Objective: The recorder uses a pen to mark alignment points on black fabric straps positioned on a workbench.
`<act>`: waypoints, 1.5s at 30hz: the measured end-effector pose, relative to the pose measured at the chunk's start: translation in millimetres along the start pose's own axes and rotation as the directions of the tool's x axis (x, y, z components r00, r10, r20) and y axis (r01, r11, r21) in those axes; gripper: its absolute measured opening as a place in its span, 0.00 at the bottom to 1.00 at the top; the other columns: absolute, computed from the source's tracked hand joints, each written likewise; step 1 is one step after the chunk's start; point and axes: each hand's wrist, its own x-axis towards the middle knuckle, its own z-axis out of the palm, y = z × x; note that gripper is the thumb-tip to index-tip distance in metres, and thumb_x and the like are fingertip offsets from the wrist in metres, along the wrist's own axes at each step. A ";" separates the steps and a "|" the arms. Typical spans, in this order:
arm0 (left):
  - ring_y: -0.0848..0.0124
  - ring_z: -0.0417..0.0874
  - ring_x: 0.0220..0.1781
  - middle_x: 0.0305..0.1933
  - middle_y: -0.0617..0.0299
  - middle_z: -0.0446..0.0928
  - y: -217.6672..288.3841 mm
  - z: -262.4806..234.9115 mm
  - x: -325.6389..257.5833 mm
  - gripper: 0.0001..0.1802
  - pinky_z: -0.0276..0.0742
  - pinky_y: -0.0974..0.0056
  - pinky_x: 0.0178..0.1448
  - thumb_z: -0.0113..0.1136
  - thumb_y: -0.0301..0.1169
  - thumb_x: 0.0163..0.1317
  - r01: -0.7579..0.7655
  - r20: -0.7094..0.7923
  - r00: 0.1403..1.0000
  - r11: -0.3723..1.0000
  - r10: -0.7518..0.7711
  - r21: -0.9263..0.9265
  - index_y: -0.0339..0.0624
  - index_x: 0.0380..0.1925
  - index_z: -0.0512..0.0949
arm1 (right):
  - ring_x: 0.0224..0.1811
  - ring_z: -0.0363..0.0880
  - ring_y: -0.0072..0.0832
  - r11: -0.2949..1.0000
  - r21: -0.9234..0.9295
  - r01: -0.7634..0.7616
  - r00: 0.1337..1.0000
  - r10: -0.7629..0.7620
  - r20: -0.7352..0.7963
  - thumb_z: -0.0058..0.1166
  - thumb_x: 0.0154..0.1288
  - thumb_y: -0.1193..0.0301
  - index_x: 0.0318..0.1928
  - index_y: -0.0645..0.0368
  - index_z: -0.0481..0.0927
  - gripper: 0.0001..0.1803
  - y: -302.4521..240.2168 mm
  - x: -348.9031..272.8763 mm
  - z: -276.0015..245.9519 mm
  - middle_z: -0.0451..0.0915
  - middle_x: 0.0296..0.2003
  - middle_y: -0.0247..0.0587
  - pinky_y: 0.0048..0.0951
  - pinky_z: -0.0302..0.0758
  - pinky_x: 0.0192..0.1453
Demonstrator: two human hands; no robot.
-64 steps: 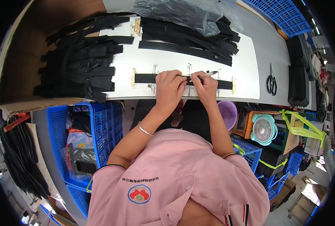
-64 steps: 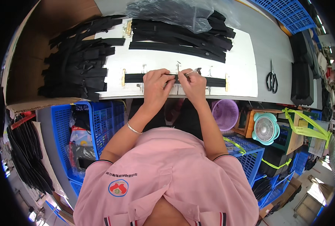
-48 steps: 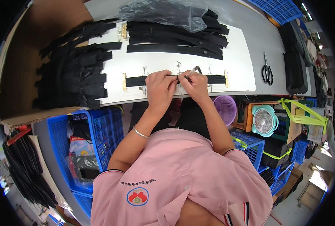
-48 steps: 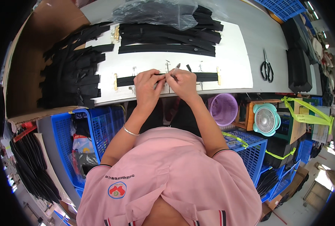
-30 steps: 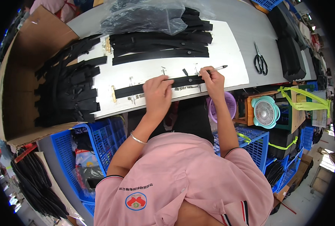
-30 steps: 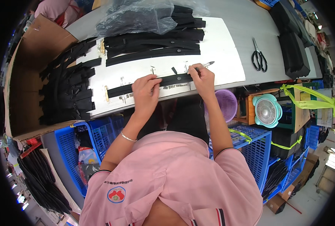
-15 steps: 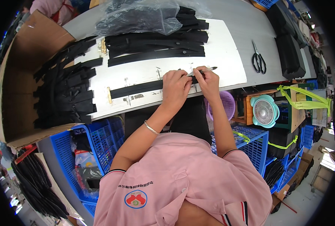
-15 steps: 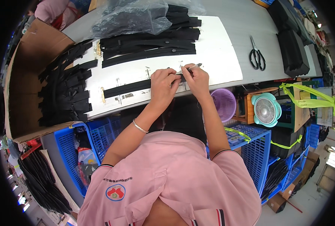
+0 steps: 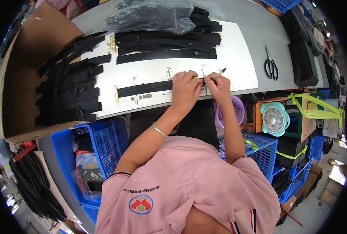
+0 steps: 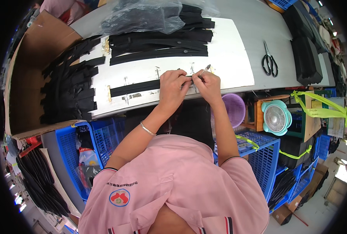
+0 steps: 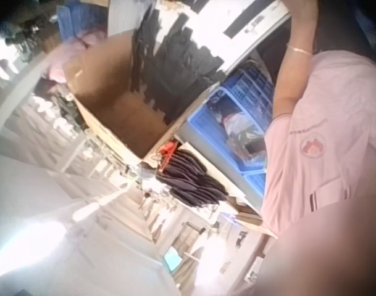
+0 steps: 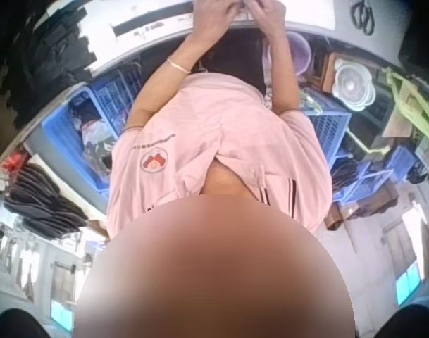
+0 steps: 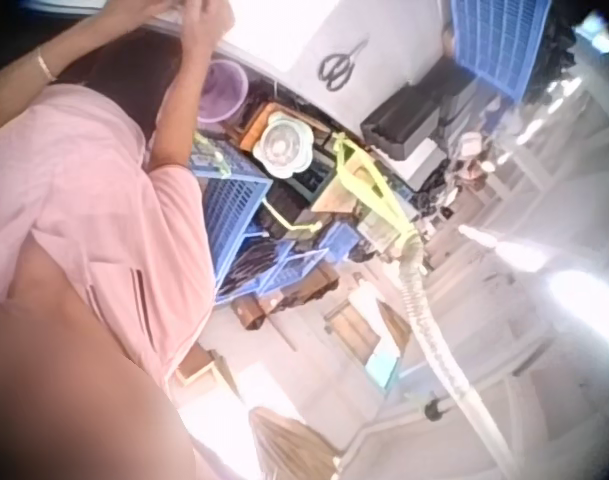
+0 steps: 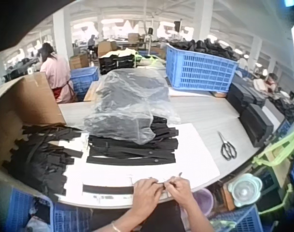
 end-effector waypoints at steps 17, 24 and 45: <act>0.49 0.60 0.82 0.75 0.45 0.68 -63.2 -27.7 35.8 0.26 0.40 0.28 0.81 0.63 0.42 0.71 0.041 0.185 0.980 0.984 -0.074 0.174 0.46 0.66 0.77 | 0.25 0.67 0.12 0.939 0.335 -0.082 0.954 0.172 -0.246 0.56 0.79 0.70 0.49 0.63 0.83 0.09 -0.2 -8.2 10.0 0.79 0.27 0.30 0.17 0.62 0.29; 0.46 0.83 0.63 0.59 0.46 0.82 66.8 -146.8 52.5 0.19 0.76 0.51 0.71 0.67 0.25 0.67 -0.152 -0.182 0.978 0.943 0.101 -0.295 0.36 0.57 0.81 | 0.26 0.66 0.10 0.934 0.331 -0.135 0.934 0.231 -0.271 0.56 0.79 0.71 0.52 0.63 0.83 0.10 0.1 -12.8 3.0 0.77 0.27 0.28 0.16 0.61 0.29; 0.69 0.76 0.44 0.43 0.74 0.79 189.1 -213.1 11.9 0.07 0.74 0.59 0.52 0.61 0.28 0.68 -0.571 -0.930 0.365 0.779 -0.043 -0.261 0.55 0.43 0.76 | 0.25 0.66 0.10 0.974 0.196 -0.115 0.960 0.160 -0.232 0.55 0.80 0.70 0.53 0.62 0.83 0.11 -3.9 -6.3 10.1 0.78 0.27 0.29 0.17 0.62 0.29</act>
